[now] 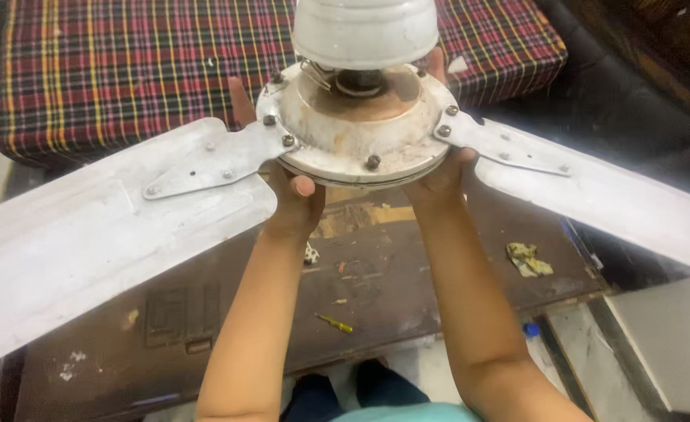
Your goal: The person disassembles a ceiling fan by removing the blades and motor housing, then reassembles it by reattaching the blades and securing the housing with a screwdriver. The work is performed on a wooden table in a room with a plaid-covered bed and an air conditioner.
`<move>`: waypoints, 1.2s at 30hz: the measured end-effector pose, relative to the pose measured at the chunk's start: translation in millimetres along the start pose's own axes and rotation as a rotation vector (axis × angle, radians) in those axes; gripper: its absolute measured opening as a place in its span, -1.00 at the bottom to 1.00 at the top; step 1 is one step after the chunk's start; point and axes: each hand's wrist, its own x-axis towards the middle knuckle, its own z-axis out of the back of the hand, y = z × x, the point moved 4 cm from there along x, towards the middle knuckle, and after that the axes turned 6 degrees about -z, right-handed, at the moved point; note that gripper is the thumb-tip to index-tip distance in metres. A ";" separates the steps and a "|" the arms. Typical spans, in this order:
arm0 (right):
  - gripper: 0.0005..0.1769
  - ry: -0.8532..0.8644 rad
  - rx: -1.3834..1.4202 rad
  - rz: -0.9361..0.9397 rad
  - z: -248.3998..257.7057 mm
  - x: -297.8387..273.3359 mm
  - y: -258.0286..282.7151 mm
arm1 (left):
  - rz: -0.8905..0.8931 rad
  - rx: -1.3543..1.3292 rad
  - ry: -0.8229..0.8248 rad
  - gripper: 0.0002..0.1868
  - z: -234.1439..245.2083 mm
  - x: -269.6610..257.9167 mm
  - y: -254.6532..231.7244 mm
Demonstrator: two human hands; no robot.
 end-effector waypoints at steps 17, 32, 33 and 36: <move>0.03 -0.170 0.075 -0.050 101.9 -90.6 -23.8 | 0.427 -0.074 -0.264 0.16 22.0 -75.1 36.6; -0.01 -0.538 -0.213 -0.515 114.1 -186.5 -75.3 | 0.453 -0.032 -0.455 0.19 54.9 -139.4 56.7; -0.02 -0.557 -0.212 -0.542 117.7 -195.2 -75.0 | 0.454 -0.041 -0.448 0.19 51.4 -138.6 55.1; -0.02 -0.602 -0.197 -0.627 126.9 -219.3 -75.6 | 0.442 -0.051 -0.437 0.19 47.3 -135.7 55.1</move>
